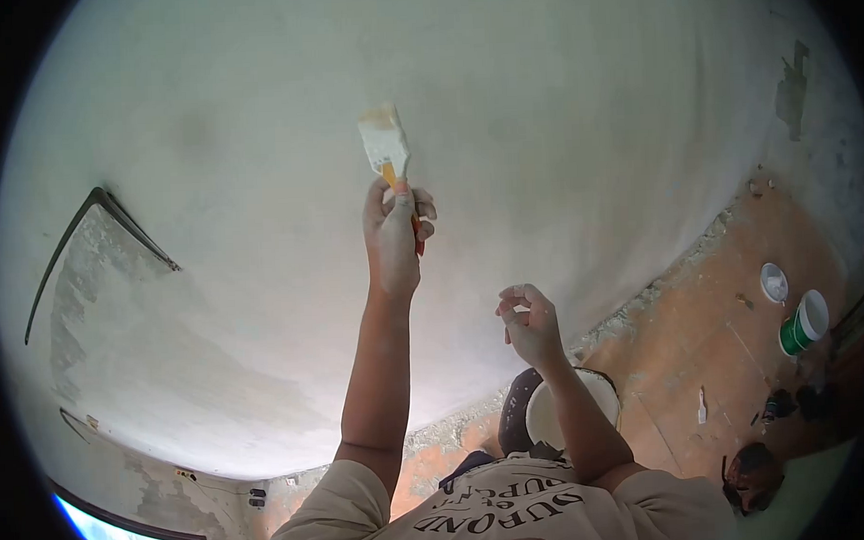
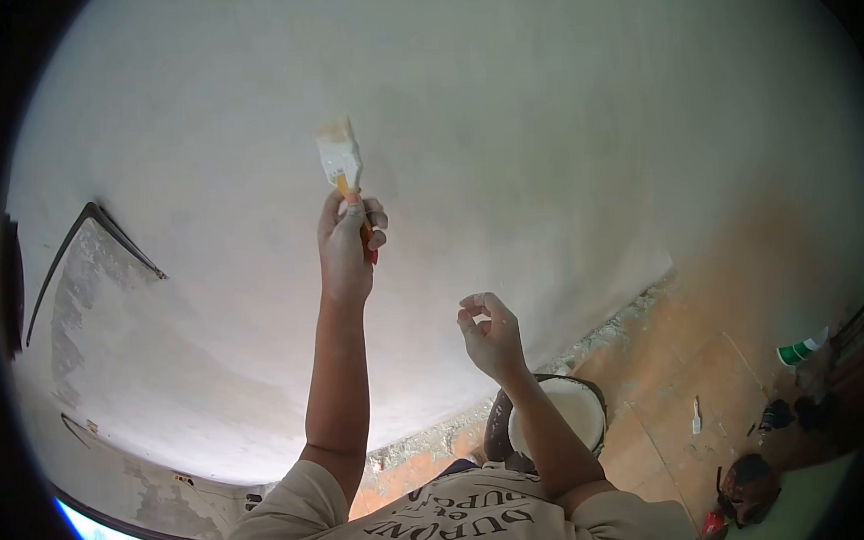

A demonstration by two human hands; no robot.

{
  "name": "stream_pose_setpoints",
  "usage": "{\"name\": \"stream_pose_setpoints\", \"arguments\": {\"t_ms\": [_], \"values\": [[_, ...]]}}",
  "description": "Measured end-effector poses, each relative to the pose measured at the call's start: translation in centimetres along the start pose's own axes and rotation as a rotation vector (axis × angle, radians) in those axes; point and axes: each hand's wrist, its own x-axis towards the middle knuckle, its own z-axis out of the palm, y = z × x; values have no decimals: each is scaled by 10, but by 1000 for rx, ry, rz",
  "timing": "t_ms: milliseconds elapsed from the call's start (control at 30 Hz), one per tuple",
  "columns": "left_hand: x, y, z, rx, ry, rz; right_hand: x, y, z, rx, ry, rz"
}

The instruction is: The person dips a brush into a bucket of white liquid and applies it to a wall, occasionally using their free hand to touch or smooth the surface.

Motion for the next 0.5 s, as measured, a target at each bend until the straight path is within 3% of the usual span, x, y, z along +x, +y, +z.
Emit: {"name": "stream_pose_setpoints", "arguments": {"t_ms": [200, 267, 433, 500], "values": [[10, -28, -5, -177, 14, -174, -14, 1, -4, 75, 24, 42], [10, -17, 5, -75, 54, -117, -17, 4, -7, 54, 51, 72], [65, 12, 11, 36, -91, 63, -22, -1, -8, 47, 68, 31], [86, 22, 21, 51, -58, 51, -23, 4, -4, -2, 83, -112]]}}
